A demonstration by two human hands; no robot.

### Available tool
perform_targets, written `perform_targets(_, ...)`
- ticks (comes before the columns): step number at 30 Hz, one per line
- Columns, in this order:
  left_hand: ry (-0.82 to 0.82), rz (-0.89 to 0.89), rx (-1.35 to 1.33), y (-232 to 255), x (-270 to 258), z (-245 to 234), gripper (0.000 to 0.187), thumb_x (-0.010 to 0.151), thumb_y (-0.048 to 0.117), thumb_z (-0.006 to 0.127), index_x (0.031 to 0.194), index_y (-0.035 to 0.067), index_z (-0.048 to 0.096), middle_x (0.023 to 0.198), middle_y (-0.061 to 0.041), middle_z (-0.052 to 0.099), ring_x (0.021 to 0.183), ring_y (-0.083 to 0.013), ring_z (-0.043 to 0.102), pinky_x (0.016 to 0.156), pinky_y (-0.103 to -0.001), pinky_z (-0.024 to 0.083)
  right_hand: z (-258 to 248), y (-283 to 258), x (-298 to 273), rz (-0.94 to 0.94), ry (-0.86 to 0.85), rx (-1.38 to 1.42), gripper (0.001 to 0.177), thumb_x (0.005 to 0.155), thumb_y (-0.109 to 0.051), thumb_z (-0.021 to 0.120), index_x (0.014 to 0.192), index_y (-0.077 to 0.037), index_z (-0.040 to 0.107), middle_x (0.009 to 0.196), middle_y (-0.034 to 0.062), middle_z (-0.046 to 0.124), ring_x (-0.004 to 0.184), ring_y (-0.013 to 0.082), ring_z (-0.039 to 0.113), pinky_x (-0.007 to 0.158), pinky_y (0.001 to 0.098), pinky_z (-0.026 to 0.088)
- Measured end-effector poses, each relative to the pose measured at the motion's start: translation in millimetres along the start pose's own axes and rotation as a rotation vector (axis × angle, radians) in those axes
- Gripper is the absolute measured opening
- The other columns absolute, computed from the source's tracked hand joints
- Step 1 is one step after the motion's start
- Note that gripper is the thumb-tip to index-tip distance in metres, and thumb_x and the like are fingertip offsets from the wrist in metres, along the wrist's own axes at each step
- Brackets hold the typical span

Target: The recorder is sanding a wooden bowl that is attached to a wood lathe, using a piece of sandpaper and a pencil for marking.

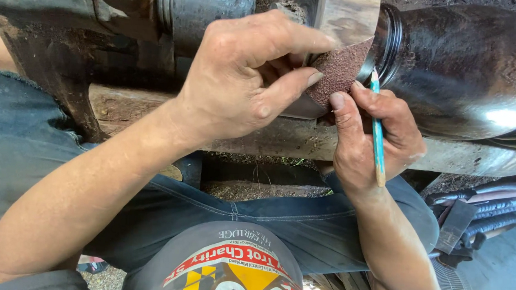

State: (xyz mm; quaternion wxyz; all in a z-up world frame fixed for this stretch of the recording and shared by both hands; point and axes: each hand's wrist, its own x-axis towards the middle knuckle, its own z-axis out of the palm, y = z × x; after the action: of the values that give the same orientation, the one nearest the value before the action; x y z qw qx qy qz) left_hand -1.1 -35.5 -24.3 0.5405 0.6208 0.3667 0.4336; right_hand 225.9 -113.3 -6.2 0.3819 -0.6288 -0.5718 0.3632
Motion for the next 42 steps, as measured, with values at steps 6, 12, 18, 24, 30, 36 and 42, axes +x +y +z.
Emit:
perform_targets(6,0.203,-0.362,-0.408,5,-3,13,0.03,0.109,0.007,0.065,0.138,0.004,0.058,0.091,0.001,0.067,0.08,-0.004,0.062,0.071,-0.022,0.053,0,1,0,-0.021,0.01,-0.051,0.017,0.106,0.007,0.084,0.109,0.005,0.067,0.103,0.0134,0.072,0.09,0.0126,0.067,0.082,0.0225,0.055)
perform_targets(12,0.212,-0.447,-0.457,-2,-14,25,0.014,0.114,0.013,0.066,0.11,-0.001,0.067,0.083,-0.001,0.067,0.073,-0.0028,0.058,0.063,-0.019,0.049,0,-2,2,-0.028,0.006,-0.12,0.018,0.103,0.008,0.084,0.109,0.005,0.067,0.098,0.0122,0.07,0.084,0.0111,0.064,0.077,0.0216,0.052)
perform_targets(18,0.164,-0.391,-0.134,2,-6,25,0.025,0.098,0.02,0.083,0.103,0.001,0.068,0.084,-0.001,0.07,0.076,-0.0029,0.064,0.068,-0.02,0.055,-1,-3,2,-0.016,-0.014,-0.077,0.018,0.105,0.008,0.083,0.109,0.004,0.065,0.097,0.0114,0.07,0.084,0.0102,0.064,0.077,0.0213,0.052)
perform_targets(24,0.078,-0.534,0.051,4,9,19,0.029,0.085,0.027,0.082,0.084,0.002,0.066,0.067,-0.003,0.067,0.06,-0.0062,0.063,0.055,-0.024,0.052,-6,-6,6,-0.022,-0.036,-0.12,0.018,0.106,0.007,0.083,0.111,0.004,0.066,0.097,0.0115,0.07,0.082,0.0104,0.063,0.075,0.0211,0.051)
perform_targets(30,0.067,-0.516,0.08,8,14,18,0.031,0.085,0.027,0.078,0.08,0.003,0.06,0.065,-0.006,0.063,0.059,-0.0123,0.064,0.056,-0.03,0.053,-6,-20,21,-0.27,-0.087,-0.272,0.014,0.107,0.004,0.074,0.119,0.003,0.065,0.098,0.0166,0.071,0.08,0.0196,0.067,0.071,0.0271,0.053)
perform_targets(36,0.075,-0.466,0.074,4,15,19,0.034,0.084,0.029,0.076,0.079,0.002,0.055,0.068,-0.01,0.059,0.06,-0.0212,0.062,0.059,-0.035,0.051,7,-30,23,-0.423,-0.244,-0.087,0.017,0.098,0.005,0.066,0.111,0.003,0.054,0.089,0.0177,0.067,0.076,0.0238,0.069,0.065,0.033,0.057)
perform_targets(42,0.097,-0.488,0.06,6,16,20,0.03,0.082,0.027,0.074,0.079,0.003,0.056,0.068,-0.01,0.061,0.062,-0.0262,0.062,0.06,-0.039,0.05,9,-27,27,-0.521,-0.321,-0.141,0.017,0.096,0.008,0.07,0.105,0.002,0.056,0.087,0.0174,0.067,0.074,0.0283,0.069,0.061,0.0348,0.056)
